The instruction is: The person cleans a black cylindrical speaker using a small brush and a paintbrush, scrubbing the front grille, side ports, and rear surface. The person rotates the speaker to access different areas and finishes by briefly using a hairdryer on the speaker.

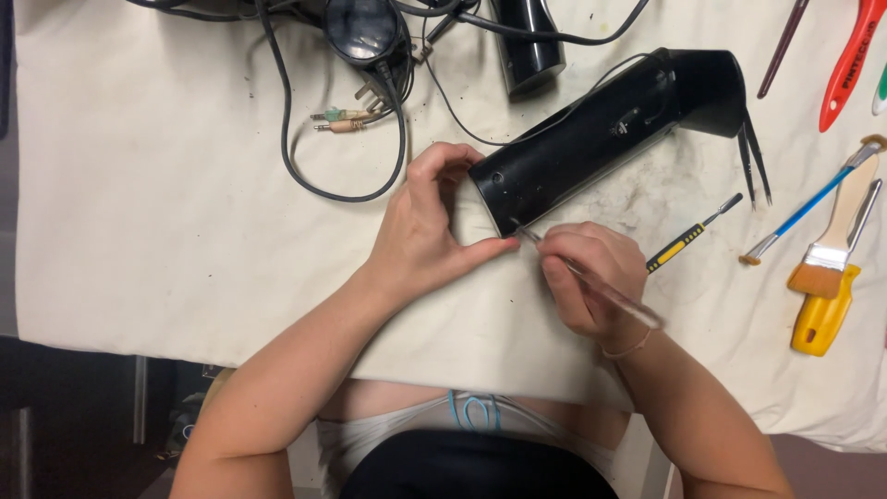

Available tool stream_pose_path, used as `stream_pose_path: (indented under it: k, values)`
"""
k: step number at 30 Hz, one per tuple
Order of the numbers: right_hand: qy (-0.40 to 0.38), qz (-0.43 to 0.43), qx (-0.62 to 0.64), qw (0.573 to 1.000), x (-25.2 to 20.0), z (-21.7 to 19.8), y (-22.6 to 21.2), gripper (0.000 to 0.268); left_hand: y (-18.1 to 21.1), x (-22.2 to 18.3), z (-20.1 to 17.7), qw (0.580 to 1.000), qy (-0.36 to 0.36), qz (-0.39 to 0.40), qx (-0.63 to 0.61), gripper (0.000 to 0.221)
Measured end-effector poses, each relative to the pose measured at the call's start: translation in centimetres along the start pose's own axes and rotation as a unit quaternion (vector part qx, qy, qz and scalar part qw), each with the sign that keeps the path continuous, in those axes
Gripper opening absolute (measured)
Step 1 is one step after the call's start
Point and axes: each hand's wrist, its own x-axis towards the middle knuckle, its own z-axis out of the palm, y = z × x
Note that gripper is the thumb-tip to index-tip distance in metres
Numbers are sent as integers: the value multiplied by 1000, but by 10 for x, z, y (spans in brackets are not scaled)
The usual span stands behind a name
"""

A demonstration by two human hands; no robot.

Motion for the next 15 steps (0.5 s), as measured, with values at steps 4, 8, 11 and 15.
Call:
stream_pose_path:
  k: [4,8,11,15]
  values:
    - [150,-126,119,973,-2,12,0,29,-3,-2,2,999,-29,-21,2,85]
    - [155,-27,109,982,12,14,-8,20,-3,-1,11,995,9,71,69,63]
    - [116,-11,82,990,15,10,-10,19,-3,-2,13,992,6,88,87,57]
    - [101,-20,49,994,14,10,-11,17,-6,-3,12,993,-7,79,89,63]
